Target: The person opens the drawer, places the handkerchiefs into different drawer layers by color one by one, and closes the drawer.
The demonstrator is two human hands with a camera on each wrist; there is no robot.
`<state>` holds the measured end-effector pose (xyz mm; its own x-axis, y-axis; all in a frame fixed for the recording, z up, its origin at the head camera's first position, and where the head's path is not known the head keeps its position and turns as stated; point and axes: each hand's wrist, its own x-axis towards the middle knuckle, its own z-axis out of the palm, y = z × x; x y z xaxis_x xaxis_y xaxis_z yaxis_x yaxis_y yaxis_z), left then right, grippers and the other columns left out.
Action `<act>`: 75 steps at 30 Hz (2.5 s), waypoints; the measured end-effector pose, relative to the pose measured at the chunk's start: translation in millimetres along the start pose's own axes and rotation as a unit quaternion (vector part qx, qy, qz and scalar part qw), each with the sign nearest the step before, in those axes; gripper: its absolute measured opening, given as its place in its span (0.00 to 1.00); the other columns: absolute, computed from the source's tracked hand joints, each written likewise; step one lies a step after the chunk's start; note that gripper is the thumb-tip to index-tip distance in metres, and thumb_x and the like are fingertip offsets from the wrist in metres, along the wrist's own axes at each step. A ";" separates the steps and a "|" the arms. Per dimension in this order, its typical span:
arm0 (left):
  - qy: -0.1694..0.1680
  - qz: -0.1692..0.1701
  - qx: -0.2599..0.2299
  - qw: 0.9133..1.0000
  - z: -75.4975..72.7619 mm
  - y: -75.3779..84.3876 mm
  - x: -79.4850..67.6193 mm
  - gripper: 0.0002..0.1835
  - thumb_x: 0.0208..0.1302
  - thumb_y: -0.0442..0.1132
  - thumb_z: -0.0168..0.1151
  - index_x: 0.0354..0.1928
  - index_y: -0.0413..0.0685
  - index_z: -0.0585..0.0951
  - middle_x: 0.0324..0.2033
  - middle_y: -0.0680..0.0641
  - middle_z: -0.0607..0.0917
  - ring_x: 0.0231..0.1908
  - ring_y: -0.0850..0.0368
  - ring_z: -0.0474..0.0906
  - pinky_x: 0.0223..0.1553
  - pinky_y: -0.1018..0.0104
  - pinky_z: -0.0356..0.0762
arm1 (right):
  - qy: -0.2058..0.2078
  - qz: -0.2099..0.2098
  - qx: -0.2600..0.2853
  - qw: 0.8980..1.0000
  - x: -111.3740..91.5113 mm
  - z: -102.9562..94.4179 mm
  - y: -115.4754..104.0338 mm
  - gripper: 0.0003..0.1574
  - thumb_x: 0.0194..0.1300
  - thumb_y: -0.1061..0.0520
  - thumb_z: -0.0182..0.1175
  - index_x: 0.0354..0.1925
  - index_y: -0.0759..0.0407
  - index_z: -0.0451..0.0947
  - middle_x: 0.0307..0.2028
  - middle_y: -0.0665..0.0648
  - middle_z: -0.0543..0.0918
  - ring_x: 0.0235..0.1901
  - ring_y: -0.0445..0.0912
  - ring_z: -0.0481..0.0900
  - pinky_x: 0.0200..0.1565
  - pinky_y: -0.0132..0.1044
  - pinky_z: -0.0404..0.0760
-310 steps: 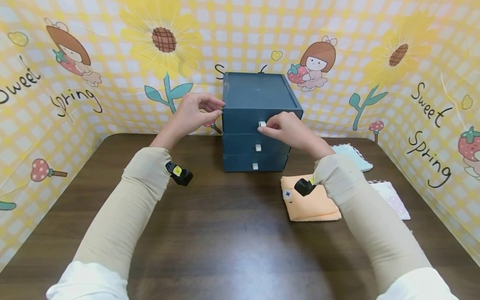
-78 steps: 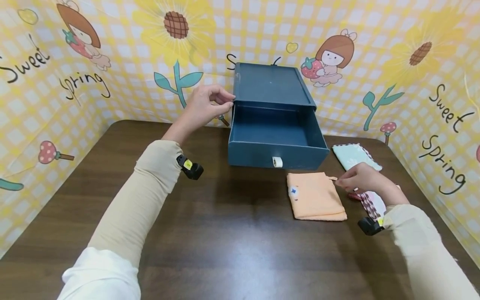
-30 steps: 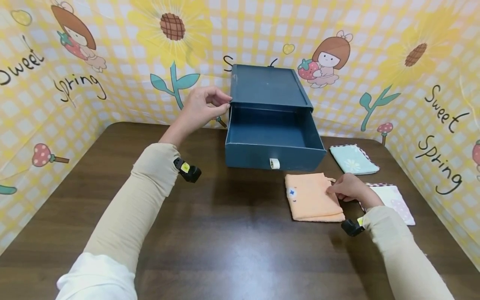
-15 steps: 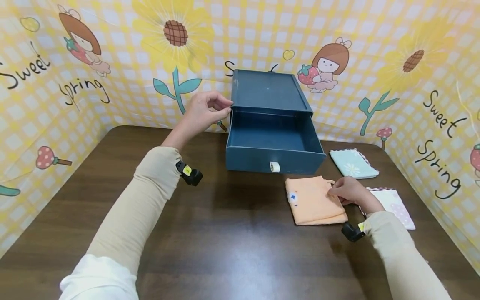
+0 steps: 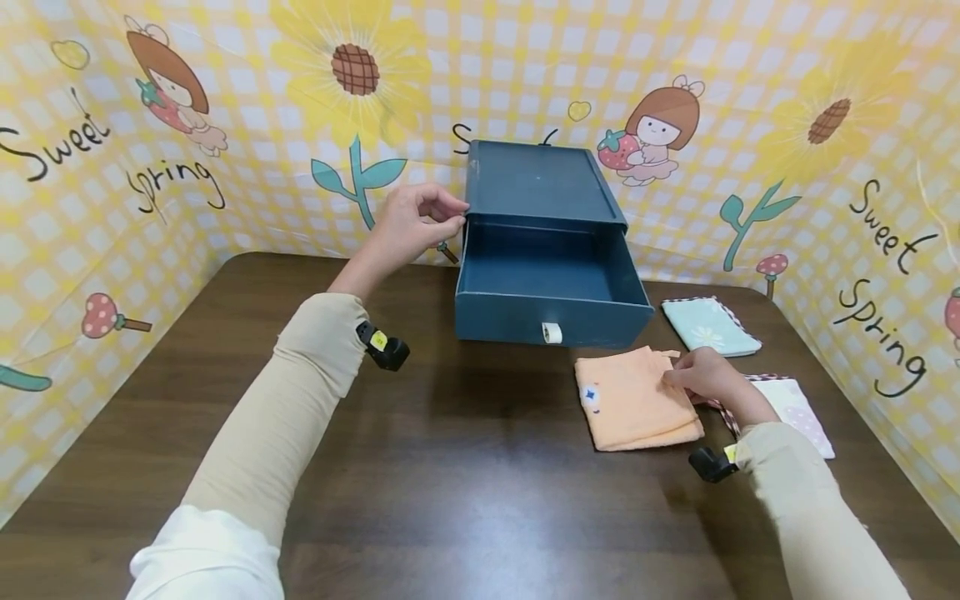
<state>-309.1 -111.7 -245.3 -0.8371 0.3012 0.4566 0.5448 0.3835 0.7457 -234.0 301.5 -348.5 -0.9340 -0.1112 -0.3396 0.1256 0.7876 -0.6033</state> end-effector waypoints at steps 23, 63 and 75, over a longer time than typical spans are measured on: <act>0.005 0.012 0.000 1.000 0.5 -2.2 2.2 0.08 0.58 0.35 0.61 0.40 0.41 0.82 0.34 0.47 0.83 0.31 0.59 0.77 0.26 0.70 0.74 | 0.070 -0.074 -0.066 0.993 -27.6 -30.1 -33.0 0.09 0.55 0.61 0.55 0.23 0.68 0.72 0.14 0.50 0.72 0.19 0.44 0.75 0.24 0.35 0.75; 0.009 0.025 0.000 1.000 2.1 -1.1 1.7 0.08 0.58 0.34 0.61 0.39 0.41 0.82 0.35 0.47 0.83 0.31 0.60 0.78 0.31 0.70 0.74 | 0.161 -0.108 -0.103 0.976 -60.2 -120.6 -92.3 0.20 0.61 0.60 0.54 0.38 0.82 0.73 0.20 0.57 0.81 0.17 0.39 0.76 0.23 0.28 0.72; 0.005 0.015 0.002 1.000 1.8 -1.3 1.9 0.08 0.58 0.35 0.61 0.40 0.41 0.82 0.34 0.48 0.83 0.31 0.59 0.78 0.30 0.70 0.74 | 0.187 -0.091 -0.109 0.972 -70.6 -150.0 -116.9 0.26 0.62 0.55 0.54 0.44 0.81 0.72 0.21 0.54 0.82 0.17 0.37 0.77 0.24 0.25 0.69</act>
<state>-311.3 -110.1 -246.3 -0.8213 0.3032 0.4832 0.5692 0.3786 0.7299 -233.0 308.2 -145.8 -0.9955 -0.0650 0.0689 -0.0890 0.8898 -0.4475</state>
